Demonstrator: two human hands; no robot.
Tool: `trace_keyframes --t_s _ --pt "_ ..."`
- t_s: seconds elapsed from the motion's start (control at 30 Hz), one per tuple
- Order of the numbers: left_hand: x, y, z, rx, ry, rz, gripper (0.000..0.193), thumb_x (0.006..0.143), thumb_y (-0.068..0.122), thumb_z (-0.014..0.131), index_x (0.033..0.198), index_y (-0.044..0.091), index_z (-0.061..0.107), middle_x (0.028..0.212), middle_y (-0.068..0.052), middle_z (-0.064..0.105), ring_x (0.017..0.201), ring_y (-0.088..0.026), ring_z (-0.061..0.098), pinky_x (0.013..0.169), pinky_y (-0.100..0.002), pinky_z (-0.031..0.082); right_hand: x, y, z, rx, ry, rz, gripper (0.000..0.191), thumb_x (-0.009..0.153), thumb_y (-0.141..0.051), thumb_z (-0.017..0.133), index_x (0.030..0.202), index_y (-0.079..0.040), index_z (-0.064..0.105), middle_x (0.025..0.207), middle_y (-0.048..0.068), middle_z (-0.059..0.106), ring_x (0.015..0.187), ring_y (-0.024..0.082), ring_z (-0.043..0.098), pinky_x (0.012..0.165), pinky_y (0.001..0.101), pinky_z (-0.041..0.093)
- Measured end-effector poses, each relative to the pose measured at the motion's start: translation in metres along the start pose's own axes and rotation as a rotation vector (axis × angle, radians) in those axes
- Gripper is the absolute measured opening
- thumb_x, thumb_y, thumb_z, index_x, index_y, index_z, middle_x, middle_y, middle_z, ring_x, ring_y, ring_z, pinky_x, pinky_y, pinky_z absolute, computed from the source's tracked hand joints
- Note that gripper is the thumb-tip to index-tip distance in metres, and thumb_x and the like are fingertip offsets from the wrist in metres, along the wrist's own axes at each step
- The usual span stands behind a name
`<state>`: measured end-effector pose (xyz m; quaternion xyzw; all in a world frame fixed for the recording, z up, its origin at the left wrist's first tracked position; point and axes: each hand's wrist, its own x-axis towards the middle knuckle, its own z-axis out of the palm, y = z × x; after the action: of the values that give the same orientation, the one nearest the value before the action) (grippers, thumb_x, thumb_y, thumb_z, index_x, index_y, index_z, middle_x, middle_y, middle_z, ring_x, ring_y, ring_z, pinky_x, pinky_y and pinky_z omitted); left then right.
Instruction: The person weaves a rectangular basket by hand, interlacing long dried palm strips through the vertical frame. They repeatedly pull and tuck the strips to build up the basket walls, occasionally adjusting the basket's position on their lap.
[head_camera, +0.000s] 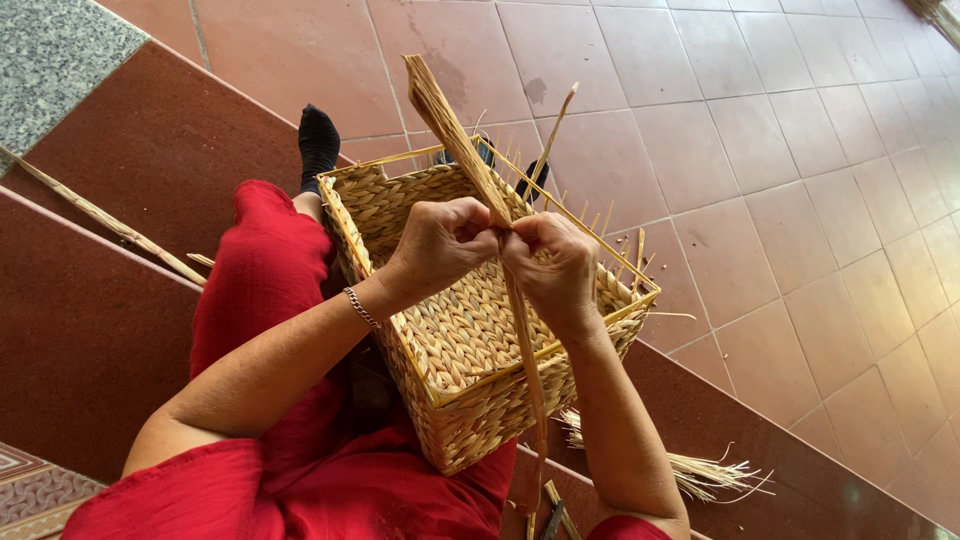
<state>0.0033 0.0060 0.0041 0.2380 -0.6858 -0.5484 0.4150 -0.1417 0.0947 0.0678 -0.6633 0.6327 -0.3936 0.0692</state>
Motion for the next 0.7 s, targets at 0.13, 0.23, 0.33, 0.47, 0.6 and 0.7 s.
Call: trace_keyframes --t_s 0.13,0.23,0.33,0.47,0.6,0.7 --pt "0.001 -0.006 0.002 0.055 0.021 0.043 0.011 0.089 0.008 0.076 0.092 -0.002 0.073 0.071 -0.004 0.073 0.064 -0.003 0.065 0.058 -0.022 0.057 -0.004 0.003 0.008 -0.101 0.081 -0.064 0.006 0.088 0.002 0.071 0.085 -0.002 0.067 0.075 0.005 0.064 0.067 0.013 0.064 0.063 0.0291 0.054" --pt "0.002 -0.013 0.004 0.048 0.015 0.035 0.011 0.089 0.008 0.075 0.088 -0.002 0.071 0.070 -0.005 0.073 0.062 -0.004 0.066 0.056 -0.022 0.057 -0.007 0.007 0.010 -0.118 0.114 -0.106 0.008 0.088 0.003 0.070 0.085 -0.003 0.065 0.075 0.005 0.063 0.067 0.013 0.062 0.063 0.0299 0.053" --pt "0.006 -0.025 0.006 0.015 0.019 0.017 0.010 0.091 0.005 0.072 0.085 -0.002 0.070 0.072 -0.008 0.072 0.061 -0.006 0.067 0.053 -0.022 0.058 -0.011 0.008 0.014 -0.115 0.151 -0.115 0.011 0.089 0.002 0.069 0.083 -0.005 0.064 0.075 0.003 0.064 0.066 0.012 0.063 0.062 0.0279 0.054" --pt "0.016 -0.041 -0.014 -0.113 0.080 -0.094 0.009 0.096 0.001 0.064 0.090 -0.004 0.067 0.077 -0.013 0.071 0.058 -0.012 0.067 0.048 -0.023 0.060 -0.018 0.013 0.006 0.282 0.183 0.143 0.011 0.096 -0.001 0.063 0.087 -0.007 0.066 0.080 0.005 0.066 0.069 0.013 0.060 0.061 0.0268 0.054" --pt "0.030 -0.044 -0.055 -0.334 0.193 -0.127 0.011 0.098 -0.002 0.056 0.104 -0.007 0.064 0.085 -0.017 0.074 0.062 -0.019 0.071 0.053 -0.028 0.064 -0.015 0.036 -0.038 0.885 0.323 0.478 0.013 0.101 -0.009 0.056 0.092 -0.006 0.065 0.091 0.013 0.072 0.071 0.017 0.067 0.064 0.0328 0.061" --pt "0.034 -0.037 -0.092 -0.584 0.342 -0.316 0.011 0.100 0.001 0.047 0.105 -0.003 0.056 0.080 -0.019 0.072 0.060 -0.024 0.074 0.054 -0.033 0.068 -0.019 0.057 -0.071 1.210 0.453 0.502 0.026 0.102 -0.014 0.048 0.102 0.001 0.069 0.096 0.018 0.074 0.071 0.019 0.068 0.063 0.0303 0.057"
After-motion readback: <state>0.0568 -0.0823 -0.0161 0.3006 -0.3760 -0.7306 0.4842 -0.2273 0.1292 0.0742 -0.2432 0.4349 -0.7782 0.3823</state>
